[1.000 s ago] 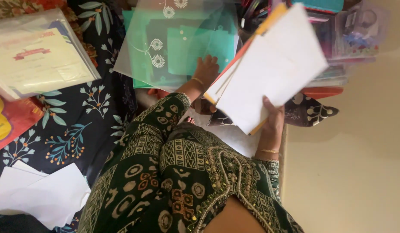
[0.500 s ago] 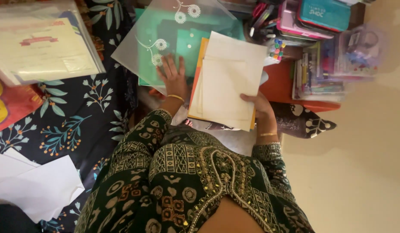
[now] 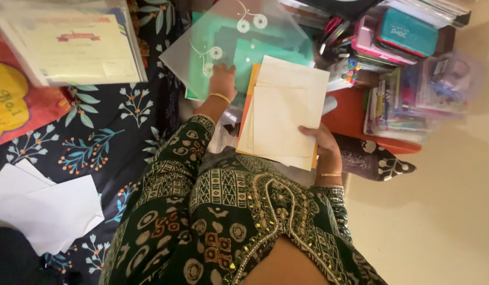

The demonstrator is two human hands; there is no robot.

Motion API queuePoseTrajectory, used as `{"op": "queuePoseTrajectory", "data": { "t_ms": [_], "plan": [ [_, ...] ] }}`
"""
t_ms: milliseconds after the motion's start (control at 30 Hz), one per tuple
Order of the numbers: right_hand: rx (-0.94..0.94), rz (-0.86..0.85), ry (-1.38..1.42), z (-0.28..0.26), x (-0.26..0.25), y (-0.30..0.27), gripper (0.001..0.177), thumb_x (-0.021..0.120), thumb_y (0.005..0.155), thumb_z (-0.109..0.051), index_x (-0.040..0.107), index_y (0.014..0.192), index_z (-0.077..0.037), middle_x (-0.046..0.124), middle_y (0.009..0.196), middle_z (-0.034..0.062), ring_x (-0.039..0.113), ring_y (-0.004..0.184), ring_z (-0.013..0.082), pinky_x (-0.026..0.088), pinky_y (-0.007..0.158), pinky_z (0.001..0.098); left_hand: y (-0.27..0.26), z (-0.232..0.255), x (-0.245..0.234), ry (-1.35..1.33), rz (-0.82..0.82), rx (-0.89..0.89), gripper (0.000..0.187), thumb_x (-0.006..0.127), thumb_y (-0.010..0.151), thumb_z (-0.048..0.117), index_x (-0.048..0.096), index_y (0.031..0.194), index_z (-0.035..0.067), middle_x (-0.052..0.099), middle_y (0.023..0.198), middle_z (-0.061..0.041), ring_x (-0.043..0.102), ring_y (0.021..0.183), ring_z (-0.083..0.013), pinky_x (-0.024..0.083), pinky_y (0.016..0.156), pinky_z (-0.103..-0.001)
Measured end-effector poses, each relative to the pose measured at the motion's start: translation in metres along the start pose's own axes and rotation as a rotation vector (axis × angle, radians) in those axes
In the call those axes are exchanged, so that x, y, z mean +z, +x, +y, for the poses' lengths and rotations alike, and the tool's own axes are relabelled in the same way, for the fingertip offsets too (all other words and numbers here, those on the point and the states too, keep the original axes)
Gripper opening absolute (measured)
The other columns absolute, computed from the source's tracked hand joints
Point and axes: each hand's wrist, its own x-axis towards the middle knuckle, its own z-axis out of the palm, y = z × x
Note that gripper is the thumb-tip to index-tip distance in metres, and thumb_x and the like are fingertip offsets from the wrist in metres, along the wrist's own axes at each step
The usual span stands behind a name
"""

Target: The person sits on the floor and organizes a stack of papers and folders. They open a dark blue folder, remove loose sheets, and place them into a light green folder. They then handle a black folder and continue sorting documents into the green folder.

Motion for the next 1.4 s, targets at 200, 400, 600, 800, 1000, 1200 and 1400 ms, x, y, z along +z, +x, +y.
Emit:
{"op": "queuePoseTrajectory", "data": {
  "t_ms": [200, 400, 600, 800, 1000, 1200, 1400],
  "plan": [
    [-0.008, 0.017, -0.002, -0.001, 0.005, 0.000, 0.068, 0.071, 0.086, -0.005, 0.042, 0.146, 0.010, 0.061, 0.135, 0.0262, 0.064, 0.121, 0.0356, 0.054, 0.102, 0.0441, 0.006, 0.003, -0.021, -0.031, 0.295, 0.273, 0.017, 0.075, 0.076, 0.013, 0.066, 0.087, 0.005, 0.066, 0.087, -0.013, 0.066, 0.082, -0.0334, 0.056, 0.069, -0.043],
    [-0.071, -0.013, 0.135, -0.003, 0.011, 0.009, 0.062, 0.071, 0.088, -0.002, 0.046, 0.142, 0.013, 0.063, 0.132, 0.0250, 0.067, 0.116, 0.0338, 0.057, 0.099, 0.0422, 0.005, 0.016, -0.050, -0.041, 0.353, 0.387, 0.013, 0.071, 0.077, 0.014, 0.066, 0.085, 0.004, 0.066, 0.085, -0.013, 0.066, 0.079, -0.0329, 0.055, 0.064, -0.044],
    [-0.259, 0.131, 0.221, -0.014, 0.019, 0.063, 0.054, 0.070, 0.088, 0.001, 0.049, 0.136, 0.012, 0.064, 0.126, 0.0231, 0.069, 0.109, 0.0334, 0.059, 0.094, 0.0412, -0.002, 0.003, -0.056, -0.031, 0.185, 0.455, 0.008, 0.066, 0.080, 0.012, 0.066, 0.085, 0.005, 0.067, 0.086, -0.015, 0.067, 0.082, -0.0343, 0.056, 0.070, -0.045],
    [-0.309, 0.111, 0.252, -0.017, 0.024, 0.088, 0.051, 0.069, 0.089, 0.001, 0.052, 0.135, 0.013, 0.066, 0.125, 0.0221, 0.069, 0.109, 0.0334, 0.059, 0.092, 0.0419, -0.007, -0.025, -0.065, 0.050, 0.161, 0.387, 0.007, 0.062, 0.081, 0.009, 0.066, 0.085, 0.004, 0.068, 0.088, -0.016, 0.068, 0.083, -0.0347, 0.057, 0.069, -0.045],
    [-0.406, 0.223, 0.208, -0.021, 0.073, 0.087, 0.055, 0.072, 0.082, 0.005, 0.051, 0.133, 0.008, 0.066, 0.122, 0.0192, 0.069, 0.107, 0.0335, 0.061, 0.090, 0.0434, -0.014, -0.019, -0.072, 0.029, 0.194, 0.411, 0.007, 0.062, 0.081, 0.008, 0.066, 0.084, 0.004, 0.068, 0.087, -0.017, 0.068, 0.082, -0.0351, 0.057, 0.071, -0.044],
    [-0.345, 0.172, 0.001, -0.040, 0.122, 0.116, 0.054, 0.074, 0.083, 0.003, 0.053, 0.133, 0.006, 0.069, 0.123, 0.0185, 0.069, 0.110, 0.0308, 0.058, 0.094, 0.0409, -0.018, 0.010, -0.071, -0.021, 0.193, 0.404, 0.012, 0.061, 0.074, 0.008, 0.066, 0.083, 0.001, 0.067, 0.086, -0.018, 0.067, 0.080, -0.0343, 0.057, 0.068, -0.044],
    [0.136, 0.014, 0.028, -0.034, 0.092, 0.171, 0.045, 0.073, 0.084, -0.002, 0.061, 0.127, 0.001, 0.071, 0.119, 0.0158, 0.070, 0.106, 0.0300, 0.059, 0.091, 0.0461, -0.036, 0.018, -0.058, -0.231, 0.159, 0.340, 0.013, 0.065, 0.083, 0.014, 0.067, 0.086, 0.002, 0.068, 0.087, -0.017, 0.067, 0.083, -0.0356, 0.055, 0.075, -0.047]
  ]
}}
